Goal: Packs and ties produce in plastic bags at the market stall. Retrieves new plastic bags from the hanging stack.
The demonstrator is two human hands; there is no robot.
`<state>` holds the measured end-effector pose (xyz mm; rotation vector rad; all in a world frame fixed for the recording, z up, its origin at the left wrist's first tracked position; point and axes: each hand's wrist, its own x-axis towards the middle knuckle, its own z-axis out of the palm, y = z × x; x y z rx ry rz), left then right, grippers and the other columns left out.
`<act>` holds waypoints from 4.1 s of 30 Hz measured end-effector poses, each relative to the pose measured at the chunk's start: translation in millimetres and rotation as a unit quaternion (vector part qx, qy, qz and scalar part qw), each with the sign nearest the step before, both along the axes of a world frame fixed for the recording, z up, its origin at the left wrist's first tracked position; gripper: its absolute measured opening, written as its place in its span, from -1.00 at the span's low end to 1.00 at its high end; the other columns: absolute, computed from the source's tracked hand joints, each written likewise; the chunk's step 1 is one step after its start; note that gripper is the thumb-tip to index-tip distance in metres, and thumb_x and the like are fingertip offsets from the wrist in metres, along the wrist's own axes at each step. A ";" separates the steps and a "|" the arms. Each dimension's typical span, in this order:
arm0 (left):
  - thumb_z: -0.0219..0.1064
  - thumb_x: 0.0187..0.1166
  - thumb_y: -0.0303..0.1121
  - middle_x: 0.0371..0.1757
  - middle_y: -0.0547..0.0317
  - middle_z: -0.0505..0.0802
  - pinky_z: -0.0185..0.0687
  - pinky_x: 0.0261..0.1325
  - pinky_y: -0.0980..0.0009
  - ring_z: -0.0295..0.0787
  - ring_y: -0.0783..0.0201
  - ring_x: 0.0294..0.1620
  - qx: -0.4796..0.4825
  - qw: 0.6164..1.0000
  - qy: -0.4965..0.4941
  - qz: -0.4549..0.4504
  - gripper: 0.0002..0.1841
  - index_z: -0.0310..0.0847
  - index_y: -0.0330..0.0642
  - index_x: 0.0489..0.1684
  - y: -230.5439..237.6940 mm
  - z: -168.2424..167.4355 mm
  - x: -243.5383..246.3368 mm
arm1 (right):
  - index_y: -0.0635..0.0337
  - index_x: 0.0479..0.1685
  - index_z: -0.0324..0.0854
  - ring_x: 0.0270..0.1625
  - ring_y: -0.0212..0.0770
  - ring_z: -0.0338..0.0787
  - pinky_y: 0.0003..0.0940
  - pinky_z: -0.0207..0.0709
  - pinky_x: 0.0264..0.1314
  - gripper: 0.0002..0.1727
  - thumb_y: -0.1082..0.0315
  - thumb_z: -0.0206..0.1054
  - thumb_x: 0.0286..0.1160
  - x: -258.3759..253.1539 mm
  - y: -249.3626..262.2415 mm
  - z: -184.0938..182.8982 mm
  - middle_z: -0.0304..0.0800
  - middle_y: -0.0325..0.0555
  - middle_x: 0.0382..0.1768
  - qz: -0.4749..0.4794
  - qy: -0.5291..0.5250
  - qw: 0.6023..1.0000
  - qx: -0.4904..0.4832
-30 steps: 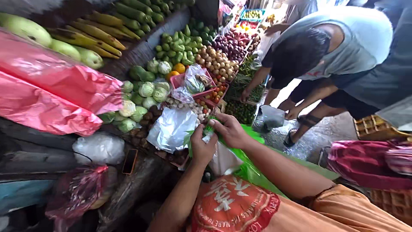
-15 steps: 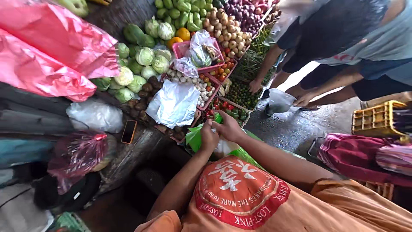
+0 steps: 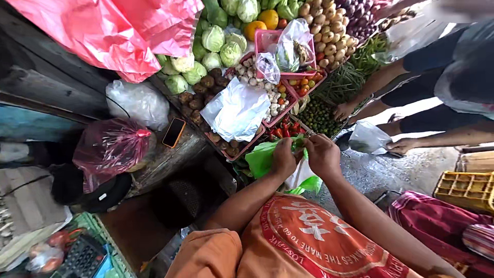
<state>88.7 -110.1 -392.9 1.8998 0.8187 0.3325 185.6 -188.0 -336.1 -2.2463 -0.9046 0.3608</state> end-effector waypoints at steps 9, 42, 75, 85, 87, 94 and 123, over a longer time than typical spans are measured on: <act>0.53 0.45 -0.06 0.18 -0.05 0.84 0.60 0.50 0.14 0.75 0.10 0.32 -0.020 0.991 -0.073 -0.113 -0.47 0.71 -0.30 0.24 31.5 -0.7 -29.0 | 0.28 -0.07 0.64 -0.26 -0.28 0.82 -0.23 0.74 -0.11 -0.71 0.25 0.09 0.79 -9.1 1.6 13.1 0.81 -0.11 -0.33 0.004 0.036 0.999 -0.019; 0.45 0.57 -0.34 -0.06 -0.02 0.91 0.76 0.22 0.05 0.88 0.16 -0.01 0.009 0.982 0.009 0.189 -0.78 0.78 -0.30 0.00 160.1 -17.5 -93.4 | 0.19 -0.25 0.54 -0.51 -0.38 0.52 -0.38 0.50 -0.38 -0.65 0.20 -0.05 0.84 -24.8 10.7 -13.2 0.45 -0.26 -0.55 0.124 0.181 0.973 0.073; 0.43 0.57 -0.45 -0.23 0.18 0.93 0.82 0.06 0.40 0.87 0.43 -0.17 -0.058 0.987 -0.091 0.115 -0.91 0.86 -0.25 -0.22 -13.1 44.0 -83.5 | 0.15 -0.23 0.50 -0.54 -0.29 0.52 -0.33 0.46 -0.43 -0.69 0.18 0.00 0.86 -23.4 -24.0 -18.8 0.46 -0.21 -0.56 0.216 0.282 0.930 0.092; 0.43 0.55 -0.47 -0.16 0.15 0.92 0.83 0.11 0.38 0.87 0.42 -0.11 0.001 0.994 -0.071 0.085 -0.89 0.85 -0.25 -0.12 -16.9 48.1 -86.5 | 0.15 -0.23 0.50 -0.55 -0.30 0.50 -0.33 0.45 -0.44 -0.68 0.18 -0.01 0.86 -23.7 -25.9 -17.1 0.45 -0.22 -0.57 0.227 0.267 0.932 0.089; 0.41 0.57 -0.42 -0.12 0.15 0.93 0.82 0.17 0.36 0.88 0.40 -0.05 0.098 0.991 -0.068 0.057 -0.86 0.88 -0.20 -0.09 -19.2 43.8 -86.9 | 0.15 -0.23 0.51 -0.56 -0.30 0.50 -0.33 0.44 -0.44 -0.68 0.18 -0.01 0.86 -23.2 -25.5 -17.4 0.45 -0.21 -0.57 0.224 0.263 0.934 0.087; 0.27 0.63 -0.42 -0.25 0.08 0.89 0.78 0.08 0.17 0.87 0.13 -0.12 0.346 0.938 0.001 -0.019 -0.79 0.90 -0.15 -0.15 -18.1 42.4 -82.0 | 0.16 -0.24 0.51 -0.52 -0.28 0.53 -0.31 0.48 -0.40 -0.67 0.19 -0.01 0.87 -24.3 -19.9 -18.0 0.46 -0.19 -0.56 0.211 0.251 0.941 0.079; 0.06 0.81 0.11 0.66 -0.25 0.46 0.46 0.49 -0.28 0.42 -0.18 0.63 -0.516 0.716 0.015 0.471 -0.33 0.23 -0.21 0.71 153.3 -143.5 -54.1 | 0.19 -0.18 0.56 -0.57 -0.43 0.62 -0.47 0.57 -0.54 -0.63 0.17 -0.05 0.86 -56.4 -2.6 -11.9 0.71 -0.26 -0.45 0.008 0.202 0.977 0.066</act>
